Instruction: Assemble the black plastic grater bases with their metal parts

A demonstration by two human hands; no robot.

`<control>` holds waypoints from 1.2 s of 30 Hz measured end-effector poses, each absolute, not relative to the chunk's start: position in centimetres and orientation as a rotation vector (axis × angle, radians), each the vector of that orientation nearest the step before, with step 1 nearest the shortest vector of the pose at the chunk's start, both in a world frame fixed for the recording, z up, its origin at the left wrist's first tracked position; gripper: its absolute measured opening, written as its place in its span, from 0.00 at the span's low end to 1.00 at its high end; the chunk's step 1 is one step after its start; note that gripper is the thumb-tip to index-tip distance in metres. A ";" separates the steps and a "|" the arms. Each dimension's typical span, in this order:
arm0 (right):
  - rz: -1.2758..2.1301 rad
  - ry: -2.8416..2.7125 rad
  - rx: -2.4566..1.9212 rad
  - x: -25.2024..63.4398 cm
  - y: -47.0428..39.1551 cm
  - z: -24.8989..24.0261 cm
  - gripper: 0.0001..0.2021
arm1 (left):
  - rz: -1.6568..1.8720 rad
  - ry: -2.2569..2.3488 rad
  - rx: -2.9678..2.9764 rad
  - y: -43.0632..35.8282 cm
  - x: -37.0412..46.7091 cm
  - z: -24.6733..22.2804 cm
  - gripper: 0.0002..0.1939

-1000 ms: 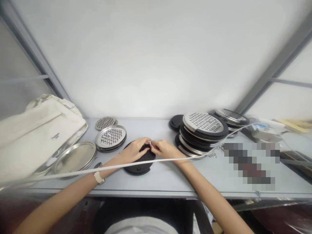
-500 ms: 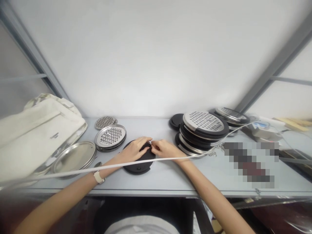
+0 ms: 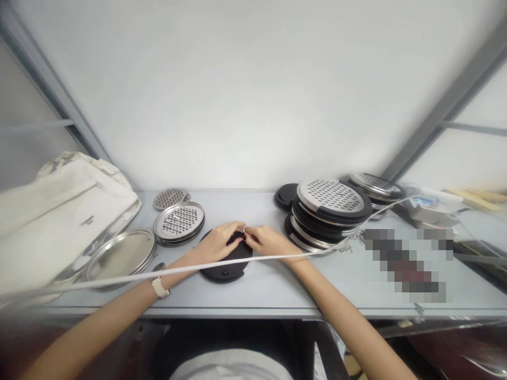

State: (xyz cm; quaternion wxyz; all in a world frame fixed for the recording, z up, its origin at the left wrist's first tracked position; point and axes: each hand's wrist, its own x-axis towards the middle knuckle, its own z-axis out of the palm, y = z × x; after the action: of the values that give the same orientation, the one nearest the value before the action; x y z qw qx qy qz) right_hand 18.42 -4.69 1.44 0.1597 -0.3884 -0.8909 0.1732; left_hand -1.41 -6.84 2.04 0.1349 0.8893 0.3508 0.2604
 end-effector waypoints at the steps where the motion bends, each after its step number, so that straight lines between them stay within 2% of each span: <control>1: 0.497 -2.545 -1.106 18.4 -4.7 1.4 0.11 | 0.751 1.016 2.575 -6.9 -1.4 2.1 0.14; 32: 0.564 -2.526 -1.094 18.4 -4.8 1.6 0.12 | 0.753 0.977 2.583 -7.0 -1.4 2.3 0.16; 36: 0.595 -2.543 -1.082 18.5 -4.6 1.3 0.12 | 0.764 0.972 2.582 -7.0 -1.4 2.1 0.18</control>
State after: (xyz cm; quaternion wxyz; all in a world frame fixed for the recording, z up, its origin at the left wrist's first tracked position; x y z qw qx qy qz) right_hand 18.48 -4.59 1.33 0.1567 -0.3780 -0.8885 0.2078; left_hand -1.39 -6.97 2.14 0.1391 0.8932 0.3362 0.2643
